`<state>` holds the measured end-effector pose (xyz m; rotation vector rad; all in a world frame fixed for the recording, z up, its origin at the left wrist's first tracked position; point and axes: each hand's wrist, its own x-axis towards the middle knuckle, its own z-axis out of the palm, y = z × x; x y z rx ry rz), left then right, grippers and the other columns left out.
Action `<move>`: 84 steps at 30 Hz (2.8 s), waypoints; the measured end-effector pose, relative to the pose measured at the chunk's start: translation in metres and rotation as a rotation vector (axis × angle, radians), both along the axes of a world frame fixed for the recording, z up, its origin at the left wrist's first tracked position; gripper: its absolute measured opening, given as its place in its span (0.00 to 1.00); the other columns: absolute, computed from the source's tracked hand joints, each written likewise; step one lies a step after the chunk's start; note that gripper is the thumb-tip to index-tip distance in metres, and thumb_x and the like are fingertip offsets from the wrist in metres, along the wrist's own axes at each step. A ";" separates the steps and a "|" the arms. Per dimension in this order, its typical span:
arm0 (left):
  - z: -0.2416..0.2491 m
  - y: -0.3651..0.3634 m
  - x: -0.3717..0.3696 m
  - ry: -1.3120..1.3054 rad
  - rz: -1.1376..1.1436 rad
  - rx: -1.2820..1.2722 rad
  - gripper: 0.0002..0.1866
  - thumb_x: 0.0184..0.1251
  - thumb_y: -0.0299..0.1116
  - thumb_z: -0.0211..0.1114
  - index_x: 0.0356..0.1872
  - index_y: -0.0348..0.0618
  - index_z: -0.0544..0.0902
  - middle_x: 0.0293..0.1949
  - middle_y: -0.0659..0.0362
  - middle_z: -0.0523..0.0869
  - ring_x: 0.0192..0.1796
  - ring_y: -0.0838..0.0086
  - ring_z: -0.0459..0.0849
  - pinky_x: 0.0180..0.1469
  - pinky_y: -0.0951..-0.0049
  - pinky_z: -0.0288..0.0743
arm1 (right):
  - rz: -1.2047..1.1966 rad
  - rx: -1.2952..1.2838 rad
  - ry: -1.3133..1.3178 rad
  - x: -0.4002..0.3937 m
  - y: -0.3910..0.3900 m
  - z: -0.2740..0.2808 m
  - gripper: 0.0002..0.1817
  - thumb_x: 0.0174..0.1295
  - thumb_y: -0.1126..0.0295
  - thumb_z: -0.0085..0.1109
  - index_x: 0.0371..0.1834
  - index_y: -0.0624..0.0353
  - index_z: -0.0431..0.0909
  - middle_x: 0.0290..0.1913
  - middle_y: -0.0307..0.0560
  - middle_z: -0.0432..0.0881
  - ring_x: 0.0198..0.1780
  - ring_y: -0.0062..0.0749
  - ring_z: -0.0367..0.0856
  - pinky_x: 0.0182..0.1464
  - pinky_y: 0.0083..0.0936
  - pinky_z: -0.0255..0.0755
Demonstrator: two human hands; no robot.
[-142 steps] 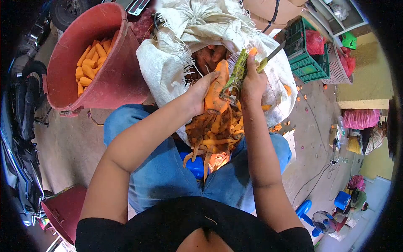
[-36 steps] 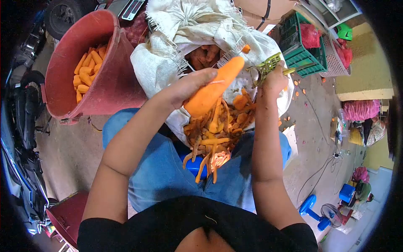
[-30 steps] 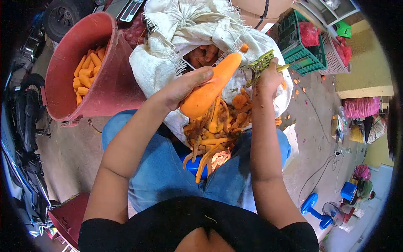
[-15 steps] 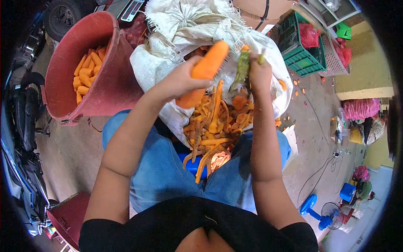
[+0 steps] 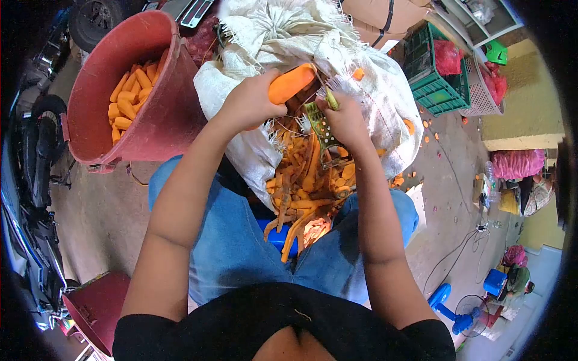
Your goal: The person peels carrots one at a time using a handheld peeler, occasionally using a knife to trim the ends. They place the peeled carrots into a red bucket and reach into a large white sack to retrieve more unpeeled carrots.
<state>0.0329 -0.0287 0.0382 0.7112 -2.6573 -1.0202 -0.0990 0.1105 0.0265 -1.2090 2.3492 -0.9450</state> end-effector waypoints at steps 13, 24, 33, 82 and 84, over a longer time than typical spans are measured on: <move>0.018 0.015 0.003 0.035 -0.184 0.079 0.23 0.32 0.33 0.63 0.37 0.39 0.73 0.26 0.53 0.78 0.29 0.69 0.77 0.36 0.74 0.69 | 0.042 0.035 -0.082 -0.008 0.004 0.001 0.12 0.52 0.63 0.49 0.28 0.61 0.74 0.25 0.59 0.74 0.31 0.52 0.73 0.33 0.34 0.66; 0.003 0.064 -0.015 0.694 -0.271 0.659 0.23 0.41 0.31 0.68 0.41 0.40 0.70 0.36 0.60 0.76 0.39 0.78 0.74 0.45 0.77 0.67 | 0.217 -0.490 -0.816 0.027 -0.012 -0.057 0.13 0.51 0.67 0.50 0.35 0.66 0.75 0.32 0.50 0.78 0.34 0.31 0.76 0.36 0.24 0.68; 0.006 0.014 -0.004 0.610 0.058 0.799 0.24 0.44 0.26 0.66 0.45 0.40 0.68 0.39 0.58 0.75 0.40 0.76 0.75 0.40 0.78 0.74 | -0.196 -0.456 -0.868 -0.021 -0.001 -0.048 0.13 0.54 0.68 0.49 0.40 0.65 0.73 0.33 0.41 0.77 0.31 0.20 0.74 0.31 0.16 0.67; -0.020 0.040 -0.023 0.233 -0.097 -0.008 0.17 0.32 0.32 0.62 0.30 0.37 0.74 0.22 0.50 0.78 0.27 0.60 0.78 0.31 0.70 0.70 | -0.115 -0.026 -0.076 -0.010 0.039 -0.017 0.11 0.51 0.66 0.48 0.25 0.65 0.71 0.24 0.64 0.72 0.31 0.58 0.70 0.33 0.41 0.63; -0.014 0.039 -0.020 0.286 -0.188 -0.001 0.18 0.32 0.33 0.62 0.30 0.37 0.74 0.22 0.51 0.78 0.26 0.63 0.78 0.30 0.72 0.70 | -0.132 -0.054 -0.097 -0.013 0.040 -0.020 0.11 0.51 0.67 0.48 0.25 0.65 0.71 0.23 0.64 0.72 0.31 0.58 0.70 0.33 0.41 0.64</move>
